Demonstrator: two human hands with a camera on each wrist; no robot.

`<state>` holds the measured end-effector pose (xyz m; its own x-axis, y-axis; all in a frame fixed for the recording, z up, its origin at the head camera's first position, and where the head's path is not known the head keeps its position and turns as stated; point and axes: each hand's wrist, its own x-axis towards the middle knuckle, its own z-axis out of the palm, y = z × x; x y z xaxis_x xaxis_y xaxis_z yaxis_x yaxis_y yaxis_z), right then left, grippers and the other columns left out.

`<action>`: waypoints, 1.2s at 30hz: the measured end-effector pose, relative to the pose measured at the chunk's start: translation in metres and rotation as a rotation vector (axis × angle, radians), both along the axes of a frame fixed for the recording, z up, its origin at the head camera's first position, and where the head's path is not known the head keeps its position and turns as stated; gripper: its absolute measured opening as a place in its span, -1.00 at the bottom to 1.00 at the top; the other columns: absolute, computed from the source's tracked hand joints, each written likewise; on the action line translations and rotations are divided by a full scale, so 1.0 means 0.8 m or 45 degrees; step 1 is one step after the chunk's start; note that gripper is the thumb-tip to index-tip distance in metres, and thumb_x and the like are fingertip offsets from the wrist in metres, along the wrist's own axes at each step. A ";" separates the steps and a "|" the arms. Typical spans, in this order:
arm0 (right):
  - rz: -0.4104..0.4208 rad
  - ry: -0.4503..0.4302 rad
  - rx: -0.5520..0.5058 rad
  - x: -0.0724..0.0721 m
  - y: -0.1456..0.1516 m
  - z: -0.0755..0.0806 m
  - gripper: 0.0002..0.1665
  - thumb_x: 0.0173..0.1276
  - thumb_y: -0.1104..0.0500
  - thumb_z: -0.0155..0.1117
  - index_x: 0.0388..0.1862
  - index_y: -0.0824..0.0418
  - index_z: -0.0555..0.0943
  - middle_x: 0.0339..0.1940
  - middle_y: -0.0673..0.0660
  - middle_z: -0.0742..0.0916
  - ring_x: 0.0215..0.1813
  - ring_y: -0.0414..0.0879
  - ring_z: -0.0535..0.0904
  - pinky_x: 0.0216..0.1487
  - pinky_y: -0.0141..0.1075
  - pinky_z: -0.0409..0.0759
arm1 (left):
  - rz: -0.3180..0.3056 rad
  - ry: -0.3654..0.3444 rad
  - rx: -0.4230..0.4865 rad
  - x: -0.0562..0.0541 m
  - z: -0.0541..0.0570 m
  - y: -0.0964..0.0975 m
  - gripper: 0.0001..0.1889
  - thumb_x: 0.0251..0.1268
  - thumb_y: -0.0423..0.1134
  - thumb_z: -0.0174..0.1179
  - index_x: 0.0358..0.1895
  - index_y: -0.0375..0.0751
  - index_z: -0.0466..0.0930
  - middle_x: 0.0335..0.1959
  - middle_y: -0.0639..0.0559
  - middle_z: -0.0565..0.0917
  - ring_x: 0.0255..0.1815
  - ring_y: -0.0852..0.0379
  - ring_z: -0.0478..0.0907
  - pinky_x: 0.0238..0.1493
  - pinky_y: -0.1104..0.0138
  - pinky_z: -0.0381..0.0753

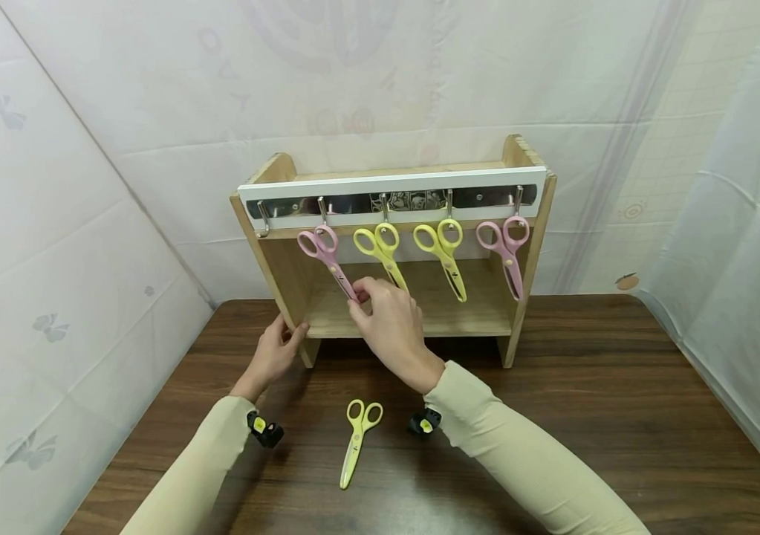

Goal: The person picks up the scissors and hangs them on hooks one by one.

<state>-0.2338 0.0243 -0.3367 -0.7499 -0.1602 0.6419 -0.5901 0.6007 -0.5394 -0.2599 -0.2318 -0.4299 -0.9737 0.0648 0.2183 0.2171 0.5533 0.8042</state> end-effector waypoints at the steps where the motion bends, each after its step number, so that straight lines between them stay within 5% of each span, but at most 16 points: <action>1: 0.001 -0.001 -0.001 0.000 0.000 0.000 -0.89 0.36 0.19 0.47 -0.15 0.10 0.76 -0.31 -0.05 0.80 -0.50 -0.30 0.62 -0.53 -0.24 0.58 | 0.000 -0.002 -0.001 0.000 0.000 0.000 -0.46 0.68 -0.11 0.01 0.56 -0.20 0.21 0.34 -0.35 0.49 0.29 -0.29 0.54 0.19 -0.10 0.64; 14: 0.008 -0.012 0.023 0.002 0.000 -0.001 -0.82 0.37 0.15 0.46 -0.07 0.08 0.74 -0.29 -0.07 0.79 -0.48 -0.31 0.62 -0.50 -0.23 0.60 | 0.003 0.002 -0.002 0.000 0.001 0.001 -0.46 0.68 -0.10 0.01 0.56 -0.20 0.22 0.33 -0.35 0.50 0.30 -0.29 0.53 0.18 -0.10 0.65; 21: 0.015 -0.056 0.085 0.010 0.006 -0.010 -0.56 0.37 0.13 0.47 0.20 0.10 0.64 -0.24 -0.02 0.80 -0.44 -0.25 0.66 -0.48 -0.20 0.62 | 0.007 -0.007 0.008 0.001 0.000 0.001 -0.45 0.68 -0.10 0.01 0.58 -0.18 0.20 0.34 -0.34 0.49 0.31 -0.29 0.52 0.18 -0.11 0.65; 36: 0.064 -0.188 0.392 0.065 0.002 -0.080 -0.18 0.41 -0.07 0.43 0.55 0.05 0.34 -0.26 0.02 0.70 -0.68 -0.32 0.34 -0.79 -0.43 0.28 | 0.003 -0.011 0.015 0.001 -0.001 0.001 -0.42 0.68 -0.11 0.00 0.61 -0.20 0.13 0.37 -0.37 0.45 0.32 -0.31 0.51 0.18 -0.11 0.65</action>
